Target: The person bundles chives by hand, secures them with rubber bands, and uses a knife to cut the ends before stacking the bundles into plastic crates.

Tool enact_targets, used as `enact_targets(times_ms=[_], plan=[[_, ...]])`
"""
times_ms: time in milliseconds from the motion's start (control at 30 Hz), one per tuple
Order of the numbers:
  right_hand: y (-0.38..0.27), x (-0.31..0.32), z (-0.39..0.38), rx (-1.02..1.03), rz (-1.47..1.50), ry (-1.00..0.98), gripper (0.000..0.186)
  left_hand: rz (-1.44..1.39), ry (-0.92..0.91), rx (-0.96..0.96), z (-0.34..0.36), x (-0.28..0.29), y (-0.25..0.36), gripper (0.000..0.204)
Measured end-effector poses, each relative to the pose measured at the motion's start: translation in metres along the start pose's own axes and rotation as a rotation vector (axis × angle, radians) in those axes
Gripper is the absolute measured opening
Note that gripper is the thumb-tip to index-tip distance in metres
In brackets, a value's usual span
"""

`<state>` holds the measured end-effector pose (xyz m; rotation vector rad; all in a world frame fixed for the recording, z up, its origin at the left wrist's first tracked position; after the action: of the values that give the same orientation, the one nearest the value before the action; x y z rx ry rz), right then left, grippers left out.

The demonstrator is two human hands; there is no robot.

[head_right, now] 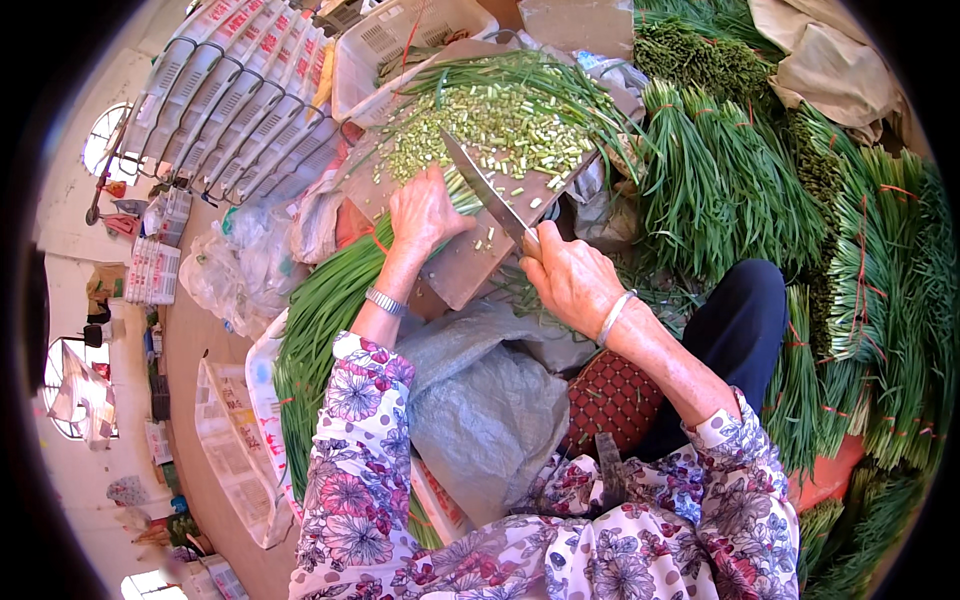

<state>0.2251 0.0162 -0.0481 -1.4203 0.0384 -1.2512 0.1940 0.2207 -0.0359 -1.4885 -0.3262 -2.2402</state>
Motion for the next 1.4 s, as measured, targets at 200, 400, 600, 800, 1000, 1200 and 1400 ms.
enact_targets(times_ms=[200,400,600,800,1000,1200,1400], plan=[[0.000,-0.001,0.010,0.058,0.011,-0.055,0.027,0.004,-0.001,-0.005,0.001,-0.002,-0.002,0.071],[0.006,-0.012,0.034,0.083,0.042,-0.123,0.026,-0.003,0.041,-0.025,-0.003,-0.002,-0.001,0.067],[0.011,-0.065,0.068,0.122,-0.144,-0.054,0.025,-0.007,-0.020,0.015,-0.002,-0.006,0.001,0.067],[0.013,-0.074,0.083,0.198,-0.272,-0.115,0.026,-0.065,-0.062,0.063,-0.001,-0.001,-0.008,0.062],[0.035,-0.031,0.136,0.251,-0.612,0.074,0.024,-0.153,0.326,-0.025,-0.020,0.040,-0.004,0.096],[-0.020,0.004,0.161,0.484,-0.583,0.360,0.044,-0.929,0.440,0.564,-0.132,0.079,-0.026,0.073],[-0.144,-0.124,0.093,1.055,-0.475,0.033,0.084,-1.688,0.509,1.562,-0.234,-0.024,-0.029,0.091]])
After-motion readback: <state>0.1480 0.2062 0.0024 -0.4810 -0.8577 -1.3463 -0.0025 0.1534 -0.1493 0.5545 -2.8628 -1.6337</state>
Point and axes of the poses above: each hand's wrist, its own z-axis towards the middle knuckle, its own x-axis out of the back of the hand, y = z × x, the point moved 7 cm from there along z, towards the middle knuckle, and after that the axes turned 15 degrees about y, right-handed, at the moved point
